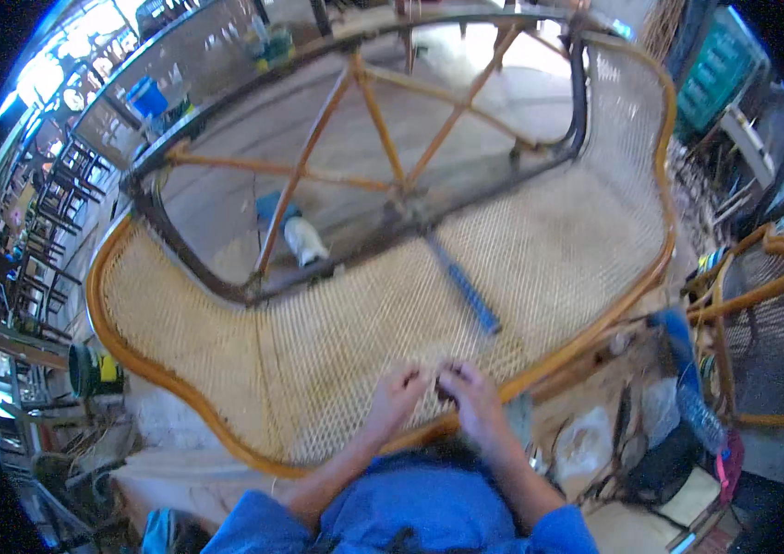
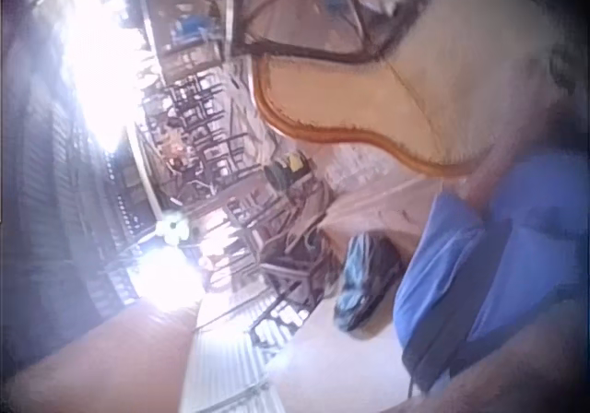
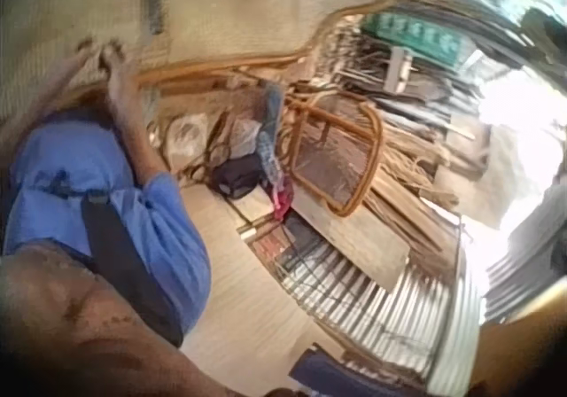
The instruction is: The person weaves a thin cane strip into the seat of a rattan chair. They thread the cane through the existing weave and use a hammer to tap it flush against the frame, repeating this process along the edge of the seat.
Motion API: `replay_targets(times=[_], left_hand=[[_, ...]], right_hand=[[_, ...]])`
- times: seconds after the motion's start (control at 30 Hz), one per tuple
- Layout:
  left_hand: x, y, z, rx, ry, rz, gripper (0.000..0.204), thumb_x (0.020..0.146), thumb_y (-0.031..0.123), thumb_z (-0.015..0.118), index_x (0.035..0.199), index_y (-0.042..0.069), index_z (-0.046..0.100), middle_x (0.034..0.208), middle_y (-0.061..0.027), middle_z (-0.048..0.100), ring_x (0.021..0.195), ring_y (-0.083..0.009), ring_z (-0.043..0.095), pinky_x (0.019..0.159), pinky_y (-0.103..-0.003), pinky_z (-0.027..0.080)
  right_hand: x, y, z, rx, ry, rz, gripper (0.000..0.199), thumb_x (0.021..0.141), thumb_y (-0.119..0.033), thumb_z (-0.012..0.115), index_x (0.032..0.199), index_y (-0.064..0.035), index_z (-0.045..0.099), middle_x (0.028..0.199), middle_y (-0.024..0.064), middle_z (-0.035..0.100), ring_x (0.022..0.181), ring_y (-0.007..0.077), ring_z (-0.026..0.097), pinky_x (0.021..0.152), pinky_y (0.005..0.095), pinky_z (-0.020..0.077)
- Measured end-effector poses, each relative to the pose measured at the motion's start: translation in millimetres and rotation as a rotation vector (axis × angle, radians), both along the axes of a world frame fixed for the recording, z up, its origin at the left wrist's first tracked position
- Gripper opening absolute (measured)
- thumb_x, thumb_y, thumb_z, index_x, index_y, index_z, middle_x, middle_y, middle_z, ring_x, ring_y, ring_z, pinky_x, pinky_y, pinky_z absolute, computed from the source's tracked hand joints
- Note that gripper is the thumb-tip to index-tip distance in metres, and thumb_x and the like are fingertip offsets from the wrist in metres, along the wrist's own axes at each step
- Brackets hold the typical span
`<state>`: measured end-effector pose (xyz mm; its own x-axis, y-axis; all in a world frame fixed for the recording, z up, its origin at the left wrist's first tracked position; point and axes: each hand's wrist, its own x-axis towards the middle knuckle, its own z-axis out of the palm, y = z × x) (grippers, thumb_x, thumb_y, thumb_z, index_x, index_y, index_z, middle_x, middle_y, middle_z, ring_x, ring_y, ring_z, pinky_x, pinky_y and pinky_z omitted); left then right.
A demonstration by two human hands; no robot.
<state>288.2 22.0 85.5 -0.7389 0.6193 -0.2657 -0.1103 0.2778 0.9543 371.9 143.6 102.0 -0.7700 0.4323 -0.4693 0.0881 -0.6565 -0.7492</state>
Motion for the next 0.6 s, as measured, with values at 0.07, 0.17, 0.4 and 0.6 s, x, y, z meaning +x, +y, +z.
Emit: replay_targets(times=[0.07, 0.17, 0.4, 0.6], left_hand=[[0, 11, 1, 0.075, -0.174, 0.060, 0.014, 0.087, 0.016, 0.057, 0.084, 0.002, 0.058, 0.064, 0.0051, 0.047, 0.056, -0.0032, 0.040, 0.049, -0.022, 0.034], [-1, 9, 8, 0.134, -0.340, 0.151, 0.013, 0.087, 0.014, 0.058, 0.084, 0.002, 0.058, 0.062, 0.0069, 0.046, 0.053, -0.0007, 0.036, 0.046, -0.019, 0.030], [-1, 4, 12, 0.067, -0.052, 0.117, 0.006, 0.086, 0.008, 0.060, 0.087, 0.002, 0.060, 0.061, 0.0065, 0.046, 0.054, -0.0009, 0.038, 0.045, -0.019, 0.031], [-11, -4, 5, 0.209, 0.202, 0.061, 0.007, 0.086, 0.004, 0.060, 0.092, 0.002, 0.062, 0.080, -0.0050, 0.057, 0.071, -0.0123, 0.053, 0.063, -0.027, 0.044]], right_hand=[[2, 10, -3, -0.004, -0.060, 0.030, 0.018, 0.087, -0.010, 0.059, 0.104, -0.0026, 0.059, 0.083, 0.0031, 0.061, 0.072, 0.0108, 0.058, 0.067, 0.0250, 0.0487], [-3, 9, -11, -0.052, -0.002, 0.065, 0.018, 0.088, -0.010, 0.059, 0.105, -0.0021, 0.059, 0.084, 0.0030, 0.061, 0.071, 0.0103, 0.058, 0.064, 0.0249, 0.0488], [-10, 3, -6, 0.009, 0.068, 0.105, 0.015, 0.087, -0.011, 0.060, 0.100, -0.0025, 0.061, 0.080, 0.0026, 0.061, 0.069, 0.0104, 0.058, 0.060, 0.0251, 0.0506], [-21, 1, -8, -0.146, 0.009, 0.097, 0.012, 0.087, -0.016, 0.063, 0.093, -0.0060, 0.060, 0.077, 0.0021, 0.061, 0.067, 0.0115, 0.058, 0.057, 0.0279, 0.0506]])
